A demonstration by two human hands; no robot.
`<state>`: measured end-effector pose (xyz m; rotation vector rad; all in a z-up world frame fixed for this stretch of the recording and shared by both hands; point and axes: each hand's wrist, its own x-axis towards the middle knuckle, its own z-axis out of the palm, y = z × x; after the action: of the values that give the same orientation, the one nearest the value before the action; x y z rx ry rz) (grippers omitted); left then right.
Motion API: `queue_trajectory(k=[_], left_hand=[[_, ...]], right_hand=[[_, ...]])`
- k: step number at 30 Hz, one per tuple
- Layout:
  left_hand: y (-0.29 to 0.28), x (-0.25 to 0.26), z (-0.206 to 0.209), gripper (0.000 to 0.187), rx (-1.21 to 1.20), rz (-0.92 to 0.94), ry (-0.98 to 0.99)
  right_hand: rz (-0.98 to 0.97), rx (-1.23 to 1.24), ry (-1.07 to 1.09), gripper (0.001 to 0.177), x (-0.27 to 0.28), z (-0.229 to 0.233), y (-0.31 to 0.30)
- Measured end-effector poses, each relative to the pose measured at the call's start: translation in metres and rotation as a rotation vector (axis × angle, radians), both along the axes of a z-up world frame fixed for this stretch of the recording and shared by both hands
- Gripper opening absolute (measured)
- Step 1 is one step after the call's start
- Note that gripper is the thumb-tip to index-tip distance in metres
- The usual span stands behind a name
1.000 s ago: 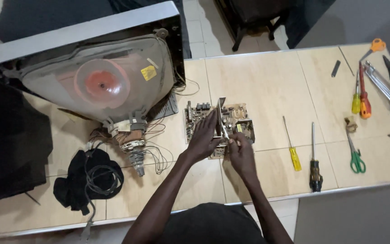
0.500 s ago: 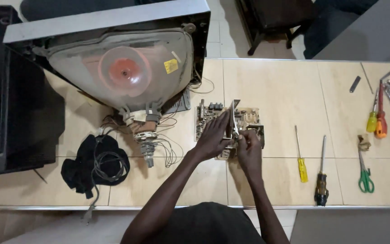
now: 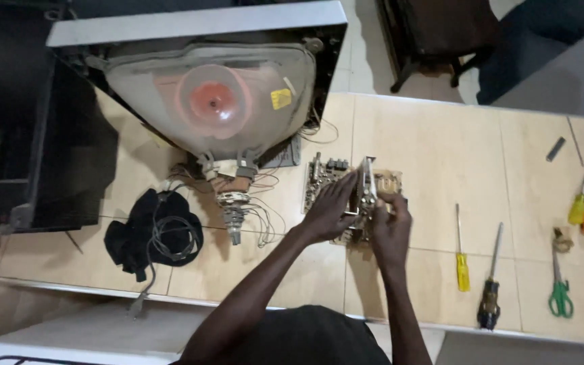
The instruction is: Cleaning a circuit board from a disassembled television using a toothbrush and a screwdriver.
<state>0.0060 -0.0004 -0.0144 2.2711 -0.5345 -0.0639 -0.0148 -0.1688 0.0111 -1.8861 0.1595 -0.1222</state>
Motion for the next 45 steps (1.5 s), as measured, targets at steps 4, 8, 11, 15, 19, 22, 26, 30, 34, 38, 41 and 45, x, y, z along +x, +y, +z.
queue_trajectory(k=[4,8,11,15,19,22,26,30,34,38,41,45], left_hand=[[0.0,-0.003,0.011,0.097,-0.002,-0.005,-0.019],[0.004,0.0,0.008,0.099,-0.017,-0.005,0.022],[0.0,-0.003,0.016,0.099,-0.018,-0.004,0.027],[0.0,-0.002,0.002,0.097,-0.021,0.004,0.019],[0.0,-0.004,0.017,0.099,-0.025,-0.005,0.032],[0.002,-0.004,0.015,0.097,-0.01,0.006,0.037],[0.001,-0.008,0.016,0.097,-0.009,0.0,0.049],[0.004,-0.005,0.013,0.096,-0.022,-0.002,0.034],[0.001,-0.006,0.016,0.096,-0.036,-0.01,0.062],[0.002,-0.006,0.013,0.096,-0.01,0.004,0.047],[0.002,-0.003,0.009,0.098,0.0,0.004,0.022],[0.003,-0.006,0.019,0.098,-0.001,-0.008,0.019]], right_hand=[[0.024,-0.126,0.007,0.018,0.009,-0.028,-0.002],[-0.033,0.015,0.07,0.02,-0.006,0.031,0.017],[-0.021,0.034,0.119,0.019,-0.005,0.006,0.002],[-0.047,0.131,0.179,0.02,-0.016,0.05,0.004],[-0.016,-0.025,0.141,0.015,-0.011,0.002,0.003],[-0.002,-0.018,0.144,0.015,-0.013,0.019,0.006],[-0.055,-0.012,0.206,0.017,-0.023,0.029,0.014],[-0.034,-0.027,0.268,0.021,-0.024,0.056,0.016],[-0.037,-0.077,0.175,0.02,-0.027,0.035,0.008],[-0.013,-0.213,0.291,0.018,-0.025,0.05,0.009],[-0.015,-0.161,0.114,0.021,-0.011,0.025,0.008],[-0.029,-0.086,0.106,0.02,0.004,-0.007,0.006]])
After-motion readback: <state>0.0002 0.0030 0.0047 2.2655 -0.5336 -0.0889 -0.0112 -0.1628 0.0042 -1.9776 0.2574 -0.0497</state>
